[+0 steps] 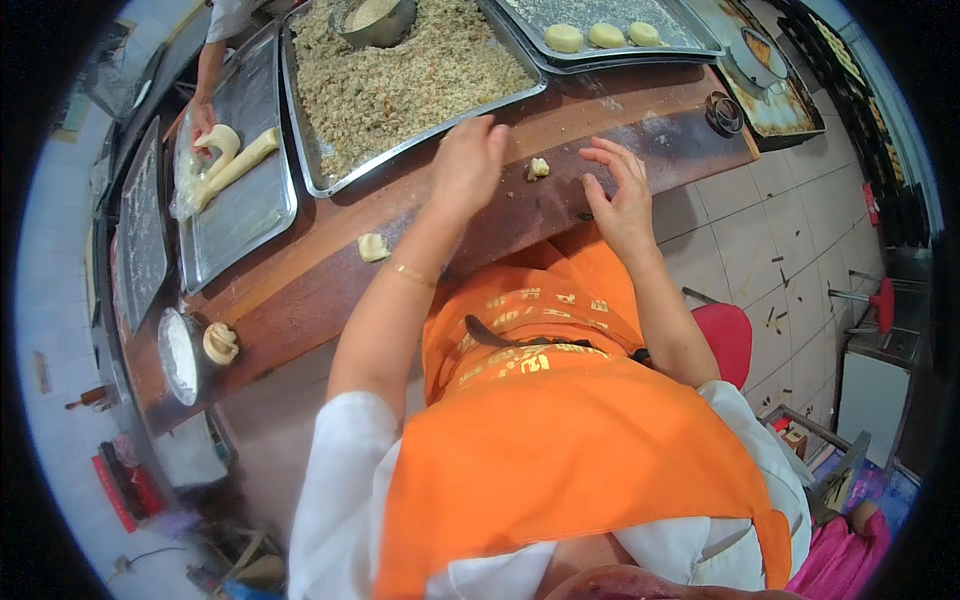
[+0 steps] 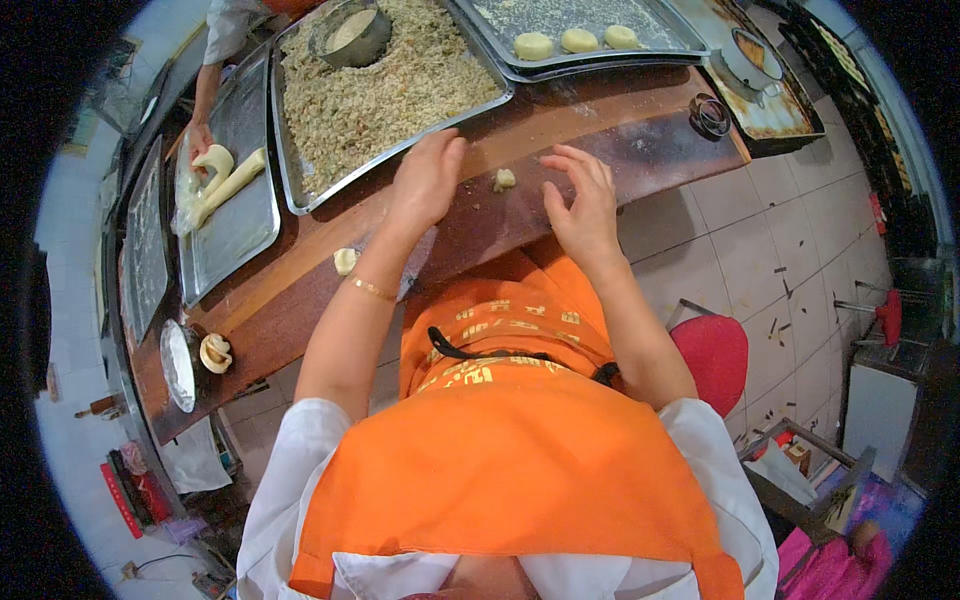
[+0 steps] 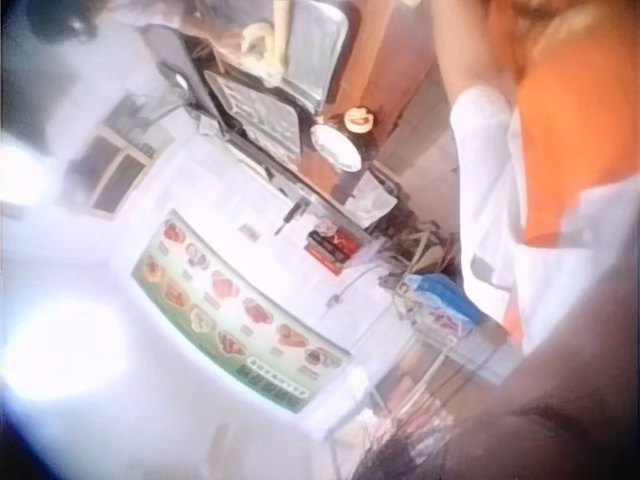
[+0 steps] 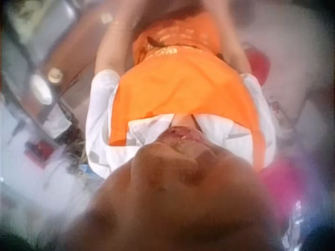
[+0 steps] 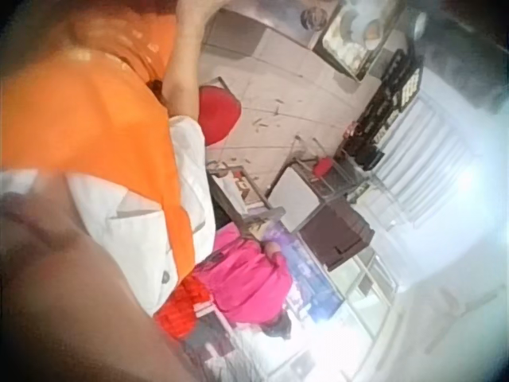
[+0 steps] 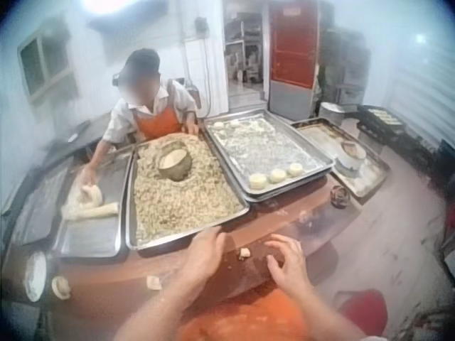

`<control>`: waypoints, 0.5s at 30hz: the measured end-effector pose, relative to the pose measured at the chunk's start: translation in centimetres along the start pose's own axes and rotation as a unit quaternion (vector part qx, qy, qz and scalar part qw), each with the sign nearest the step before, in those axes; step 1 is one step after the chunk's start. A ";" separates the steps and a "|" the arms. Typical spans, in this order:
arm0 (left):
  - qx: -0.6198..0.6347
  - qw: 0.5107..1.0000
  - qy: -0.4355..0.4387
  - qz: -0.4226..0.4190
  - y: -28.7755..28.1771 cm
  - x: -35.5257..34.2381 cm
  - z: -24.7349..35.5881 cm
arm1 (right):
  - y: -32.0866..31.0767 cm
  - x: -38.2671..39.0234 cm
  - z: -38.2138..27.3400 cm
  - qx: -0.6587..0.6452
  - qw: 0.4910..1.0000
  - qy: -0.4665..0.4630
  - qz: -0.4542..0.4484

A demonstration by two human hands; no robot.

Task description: The person flattens pieces of dough, adds a scoop of filling to each, seals them into balls, and places them onto a tray.

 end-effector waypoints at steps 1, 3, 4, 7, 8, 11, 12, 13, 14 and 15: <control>-0.056 0.997 0.023 -0.039 0.4 -0.5 0.2 | -0.1 0.1 -0.2 -0.003 1.000 -0.006 -0.006; -0.168 0.977 0.068 -0.116 1.0 -1.0 0.4 | -0.7 0.3 -0.7 -0.010 1.000 -0.011 -0.013; -0.162 0.976 0.077 -0.126 1.0 -0.9 0.0 | -1.0 0.5 -0.9 -0.015 1.000 -0.007 -0.011; -0.165 0.970 0.111 -0.143 0.7 -0.1 -1.6 | -1.2 1.3 0.0 -0.022 1.000 0.016 -0.011; -0.159 0.969 0.125 -0.140 0.8 0.0 -1.7 | -1.2 1.6 0.4 -0.021 0.999 0.027 -0.013; -0.145 0.968 0.151 -0.140 0.9 0.1 -2.1 | -0.5 2.2 1.3 -0.042 0.998 0.054 -0.018; -0.144 0.967 0.152 -0.146 0.9 0.3 -2.3 | -0.3 2.5 1.3 -0.050 0.997 0.062 -0.024; -0.142 0.966 0.155 -0.148 0.9 0.1 -2.4 | -0.2 2.4 1.2 -0.054 0.996 0.066 -0.028; -0.135 0.967 0.150 -0.153 0.8 0.2 -2.6 | -0.2 2.4 1.1 -0.058 0.995 0.070 -0.032; -0.129 0.968 0.145 -0.159 0.8 0.4 -2.7 | -0.2 2.6 1.2 -0.061 0.995 0.073 -0.033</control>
Point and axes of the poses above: each hand's wrist, its own x-axis away from the middle knuckle, its own y-axis out of the palm, z = x × y, the point moved 2 cm from there along -x, towards the middle knuckle
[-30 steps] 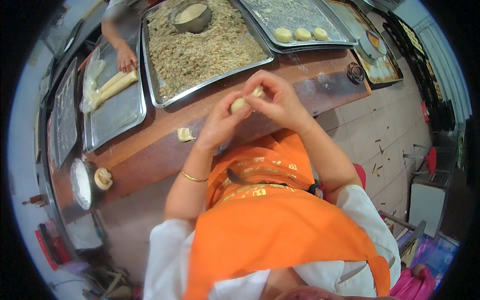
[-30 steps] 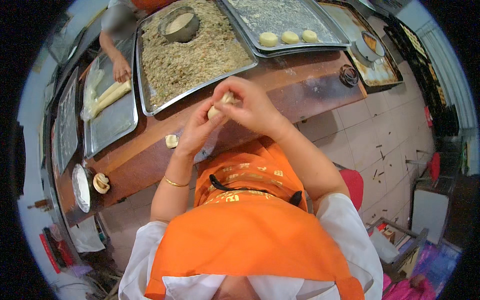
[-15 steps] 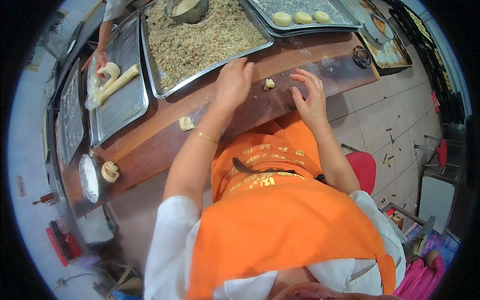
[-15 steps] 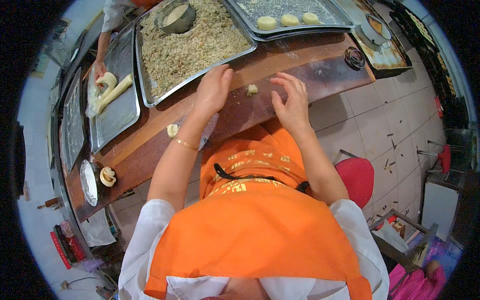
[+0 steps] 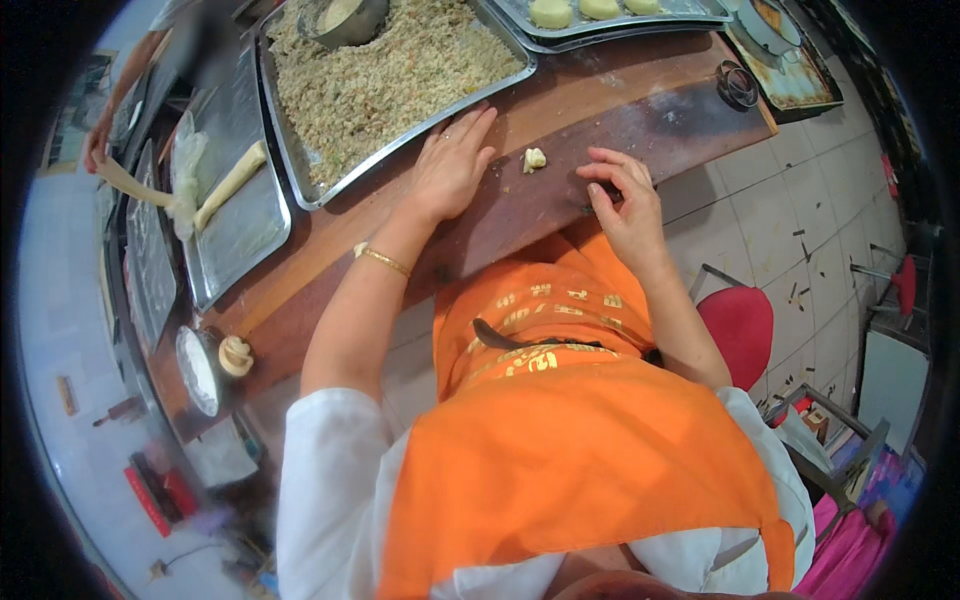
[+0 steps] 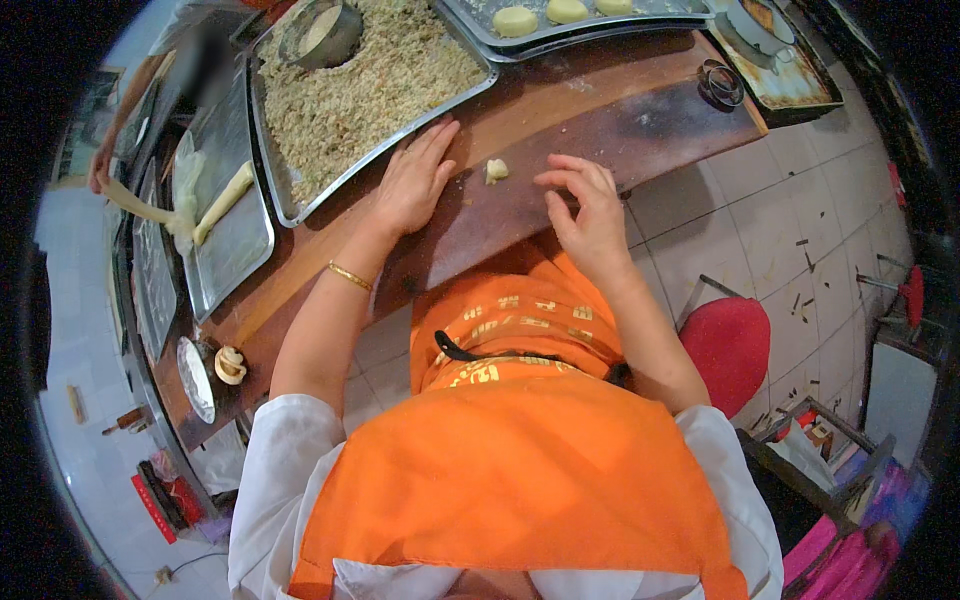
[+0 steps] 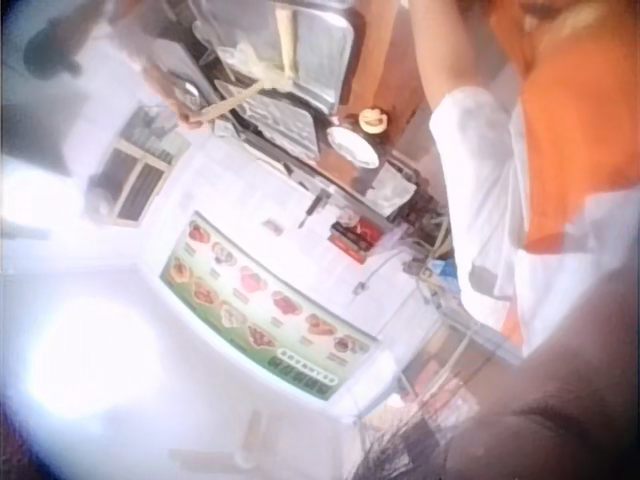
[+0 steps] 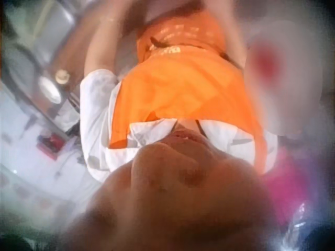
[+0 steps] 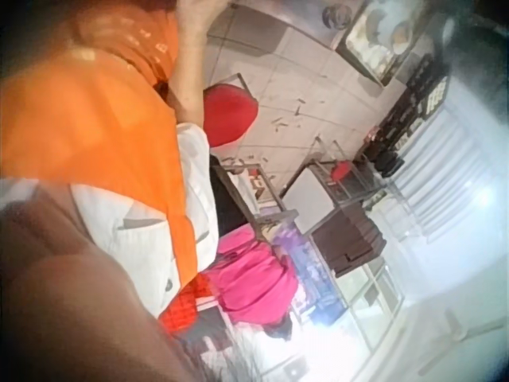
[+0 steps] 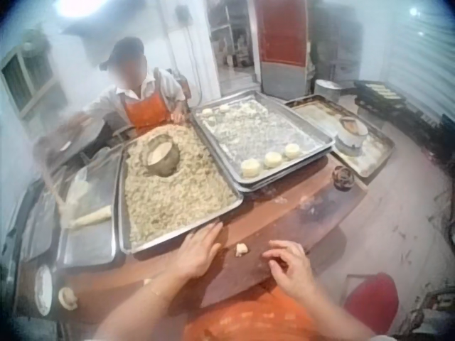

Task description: The person flattens pieces of dough, adds a scoop of filling to each, seals them into balls, and places them onto a tray.

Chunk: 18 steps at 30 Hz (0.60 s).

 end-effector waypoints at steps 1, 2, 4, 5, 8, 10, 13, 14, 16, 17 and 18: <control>0.007 1.000 -0.002 -0.001 -0.1 0.0 -0.1 | 0.0 0.1 0.0 -0.002 1.000 -0.001 0.001; 0.017 1.000 -0.011 -0.007 -0.1 -0.2 -0.1 | 0.0 0.1 0.1 -0.005 1.000 -0.002 0.001; 0.036 0.999 -0.031 -0.017 -0.3 -0.5 0.0 | -0.4 -0.3 -0.2 -0.001 1.000 -0.007 0.009; 0.080 0.996 -0.038 -0.007 -0.2 -0.3 -0.5 | -0.5 -0.5 -0.5 0.000 1.000 -0.011 0.012; 0.309 0.945 -0.074 0.078 -0.5 0.8 -1.8 | -0.9 -0.1 -1.5 -0.009 1.000 -0.021 0.014; 0.404 0.897 -0.124 0.132 -1.7 2.5 -1.7 | -1.4 -0.1 -1.3 -0.031 0.999 -0.019 0.022; 0.052 0.981 -0.096 0.161 -0.3 5.6 0.6 | -1.2 0.1 -1.0 -0.066 0.998 -0.004 0.003; 0.014 0.990 -0.061 0.129 -1.3 5.7 2.1 | -1.1 -0.2 -0.7 -0.076 0.997 0.002 0.004; 0.038 0.988 -0.055 0.140 -1.1 6.6 1.7 | 0.4 -1.0 -1.6 -0.064 0.998 -0.015 -0.025; 0.082 0.981 -0.069 0.160 -0.6 6.9 1.2 | 0.9 -1.8 -3.2 -0.065 0.996 -0.040 -0.050; 0.136 0.964 -0.124 0.189 -0.6 6.9 1.2 | 1.9 -2.4 -4.1 -0.083 0.992 -0.069 -0.067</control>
Point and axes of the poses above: each hand's wrist, its own x-axis away from the middle knuckle, its own y-axis out of the palm, z = x × y, the point moved 2 cm from there along -x, towards the middle knuckle
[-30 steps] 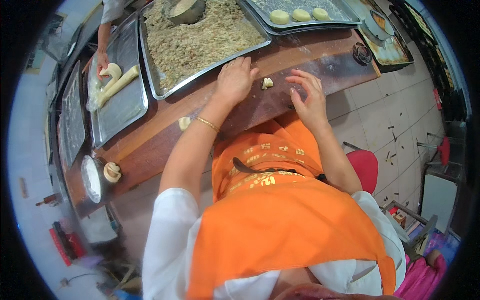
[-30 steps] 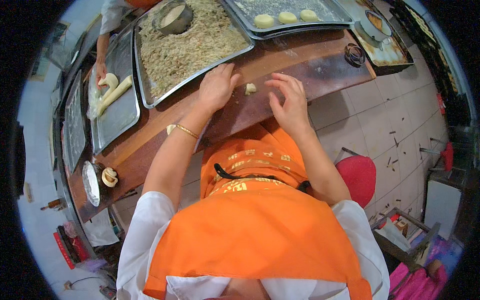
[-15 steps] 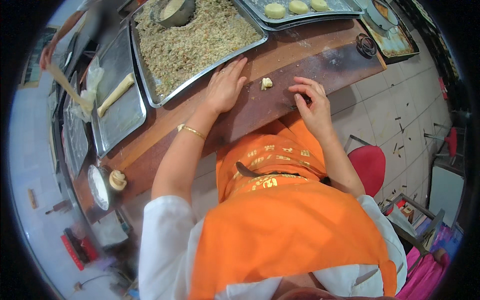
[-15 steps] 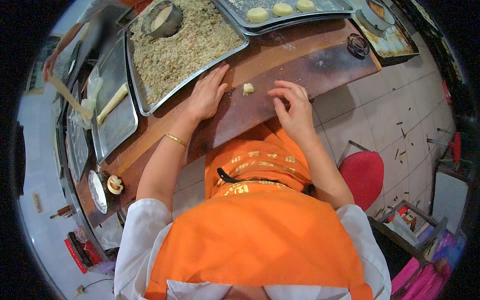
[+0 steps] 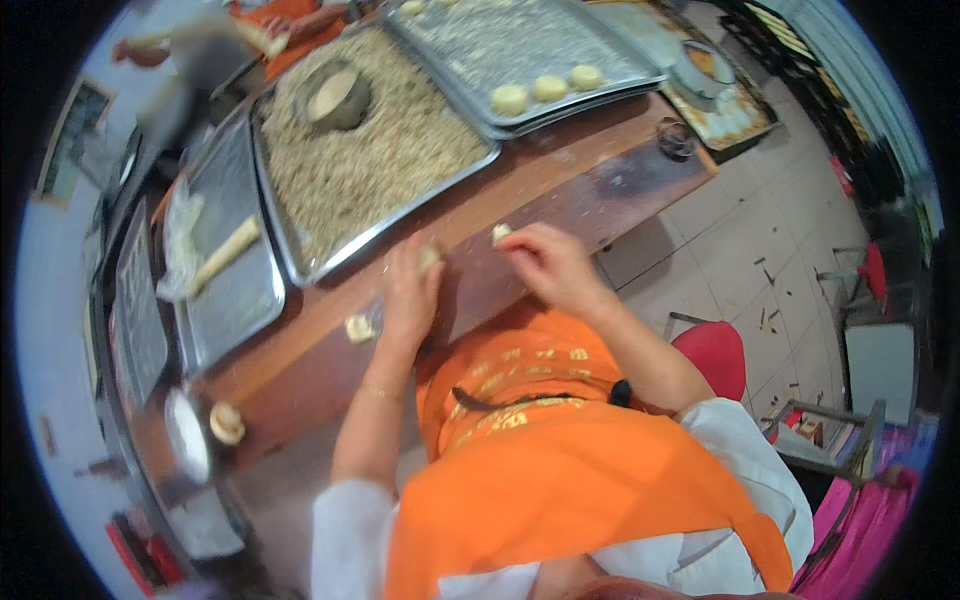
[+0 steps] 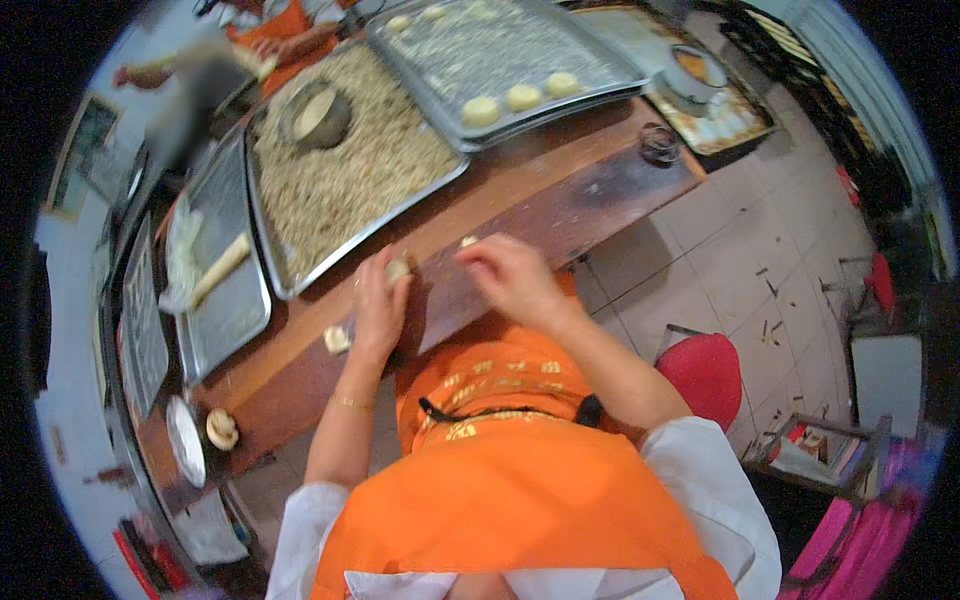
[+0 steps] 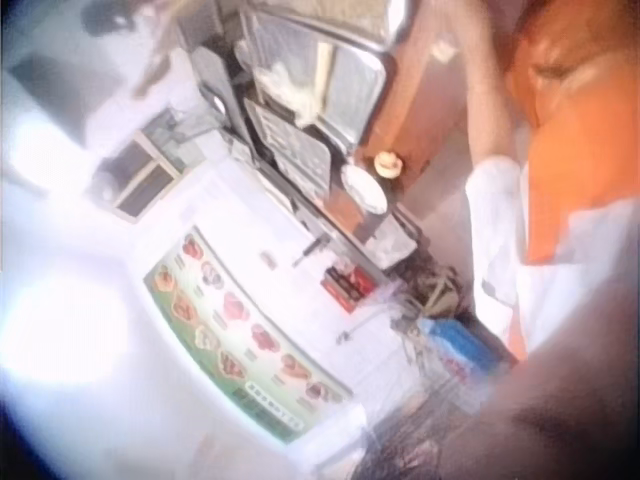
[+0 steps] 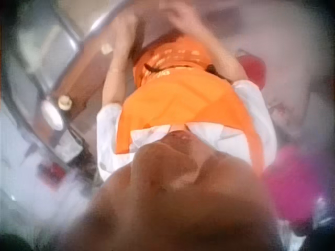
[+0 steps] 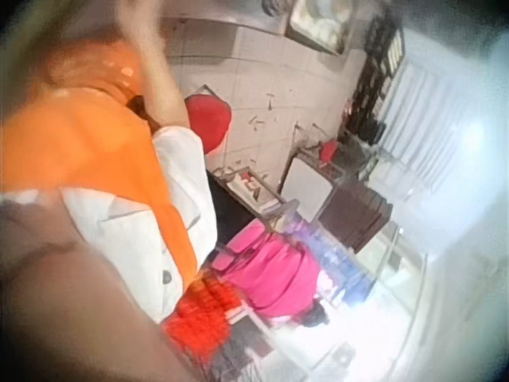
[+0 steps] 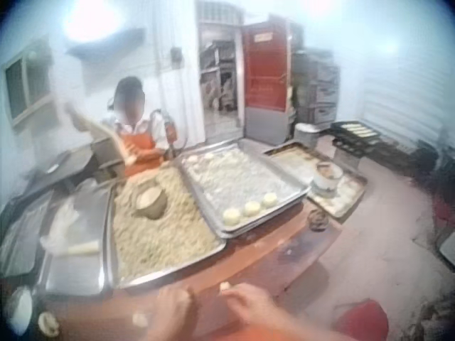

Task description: The person flattens pieces of dough, adds a scoop of filling to each, seals them into balls, and places them onto a tray.

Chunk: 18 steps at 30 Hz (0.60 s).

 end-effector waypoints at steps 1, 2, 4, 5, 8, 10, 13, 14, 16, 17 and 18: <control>0.046 0.997 -0.062 0.029 0.0 -0.2 0.1 | 0.7 -1.0 -1.4 -0.042 0.997 0.018 -0.060; 0.334 0.926 -0.169 0.054 0.1 -0.6 0.3 | 1.5 -1.7 -1.8 0.000 0.995 -0.075 -0.070; 0.653 0.698 -0.295 -0.004 0.4 -1.2 1.4 | 2.3 -3.5 -4.1 0.042 0.984 -0.120 -0.129; 0.683 0.682 -0.262 -0.016 0.8 -1.6 2.3 | 2.7 -3.9 -4.4 0.053 0.983 -0.141 -0.101; 0.731 0.641 -0.232 -0.028 2.0 -2.4 4.2 | 2.5 -5.6 -3.2 0.085 0.976 -0.184 -0.077; 0.725 0.657 -0.200 -0.061 1.4 -3.3 6.0 | 0.9 -6.1 -2.5 0.094 0.972 -0.199 -0.079; 0.715 0.670 -0.176 -0.092 2.0 -3.9 7.2 | -1.1 -6.5 -1.9 0.074 0.971 -0.197 -0.117; 0.712 0.672 -0.182 -0.090 2.3 -4.0 7.6 | -1.6 -6.8 -1.6 0.079 0.968 -0.216 -0.103; 0.691 0.692 -0.193 -0.077 2.4 -4.4 8.4 | -3.0 -7.8 -0.7 0.060 0.970 -0.222 -0.072; 0.655 0.727 -0.194 -0.064 2.2 -4.6 8.6 | -3.8 -8.2 0.1 0.049 0.973 -0.220 -0.056; 0.617 0.761 -0.195 -0.051 2.1 -4.7 8.6 | -4.8 -8.9 1.4 0.065 0.979 -0.194 -0.026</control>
Point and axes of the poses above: each hand's wrist, its own x-axis away from the middle knuckle, its own y-axis out of the palm, z = x × y, the point moved 2 cm from there along -x, towards the middle knuckle
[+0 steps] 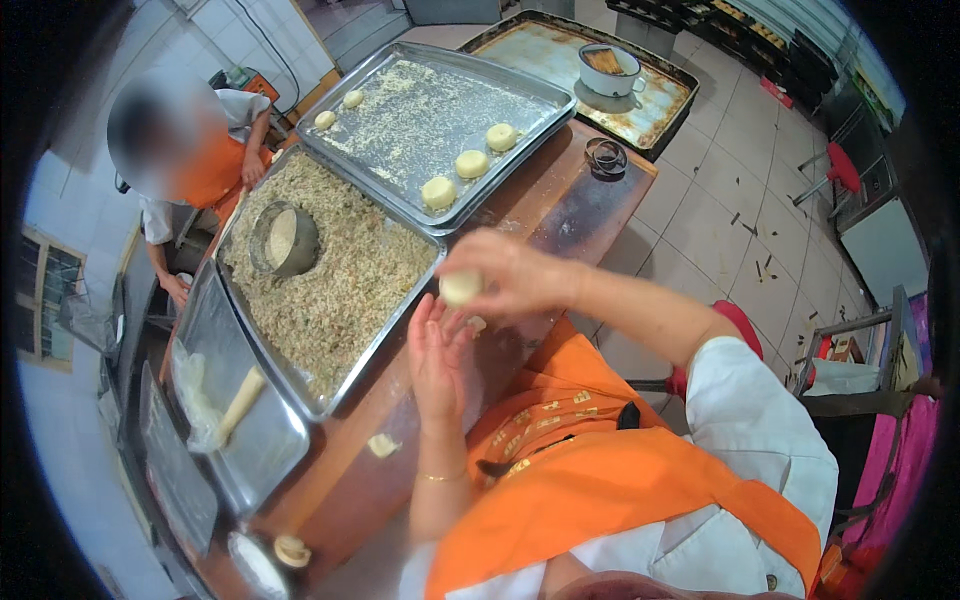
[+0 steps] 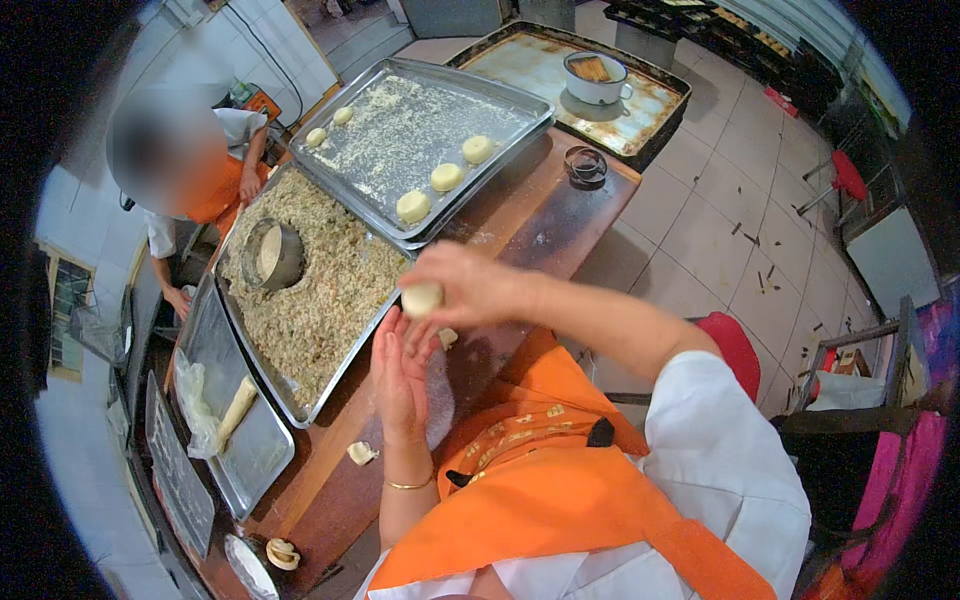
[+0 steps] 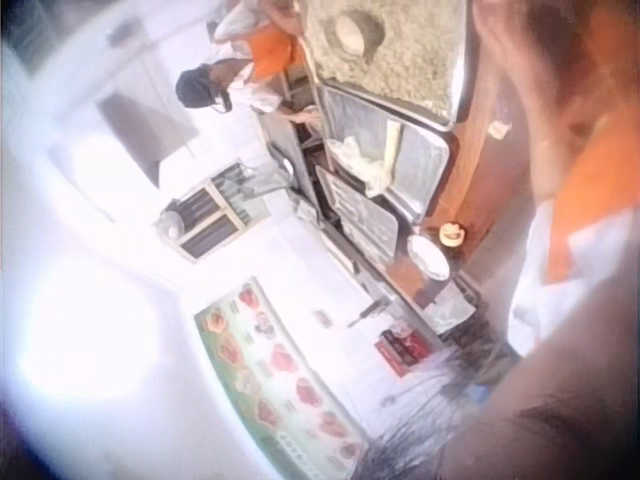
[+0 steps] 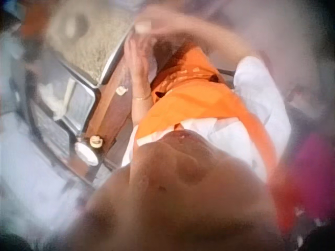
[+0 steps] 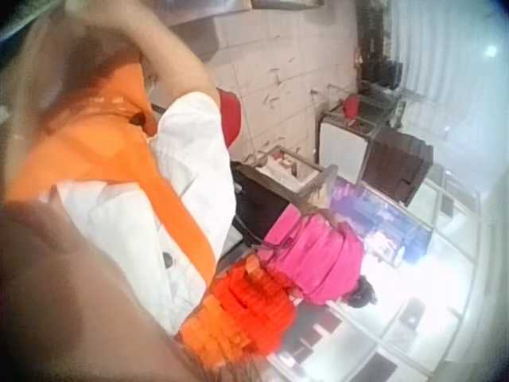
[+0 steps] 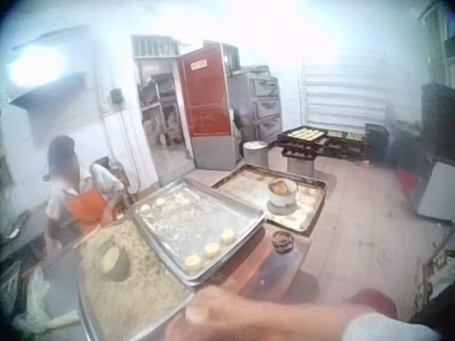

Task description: The person flattens pieces of dough, adds a scoop of filling to each, seals them into balls, and places them onto a tray.

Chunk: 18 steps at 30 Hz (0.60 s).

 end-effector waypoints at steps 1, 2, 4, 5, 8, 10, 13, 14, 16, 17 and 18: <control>-0.045 0.999 0.017 0.018 0.0 -0.4 0.1 | -1.3 -0.3 1.9 0.010 0.999 0.032 0.024; -0.084 0.994 0.042 0.056 -0.6 -0.3 0.2 | -3.1 -0.7 3.7 0.001 0.995 0.094 0.019; -0.207 0.967 0.114 0.095 -2.9 1.0 0.4 | -6.9 -2.5 7.4 -0.040 0.972 0.219 0.079; -0.266 0.947 0.149 0.103 -3.7 1.6 0.3 | -9.3 -2.6 11.7 0.019 0.964 0.243 0.109; -0.250 0.950 0.121 0.143 -6.6 4.2 -1.0 | -15.0 -3.9 18.5 0.217 0.911 0.338 0.092; -0.263 0.949 0.087 0.154 -7.7 6.1 -1.4 | -16.9 -4.5 21.3 0.289 0.901 0.323 0.032; -0.241 0.954 0.035 0.177 -8.0 8.5 -1.8 | -16.6 -5.2 24.0 0.277 0.901 0.328 -0.067; -0.226 0.957 0.020 0.183 -7.9 8.7 -1.9 | -16.3 -5.4 24.7 0.262 0.900 0.334 -0.094; -0.202 0.962 -0.008 0.181 -7.7 8.6 -2.0 | -15.7 -5.3 25.7 0.278 0.899 0.303 -0.151; -0.191 0.965 -0.021 0.180 -7.7 8.5 -1.8 | -15.3 -5.3 26.2 0.285 0.897 0.287 -0.178; -0.183 0.965 -0.023 0.187 -7.6 8.3 -1.7 | -15.3 -5.6 26.9 0.293 0.896 0.284 -0.174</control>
Point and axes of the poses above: each hand's wrist, its own x-axis away from the middle knuckle, its own y-axis out of the palm, z = x × y, the point moved 2 cm from there along -x, towards the middle knuckle
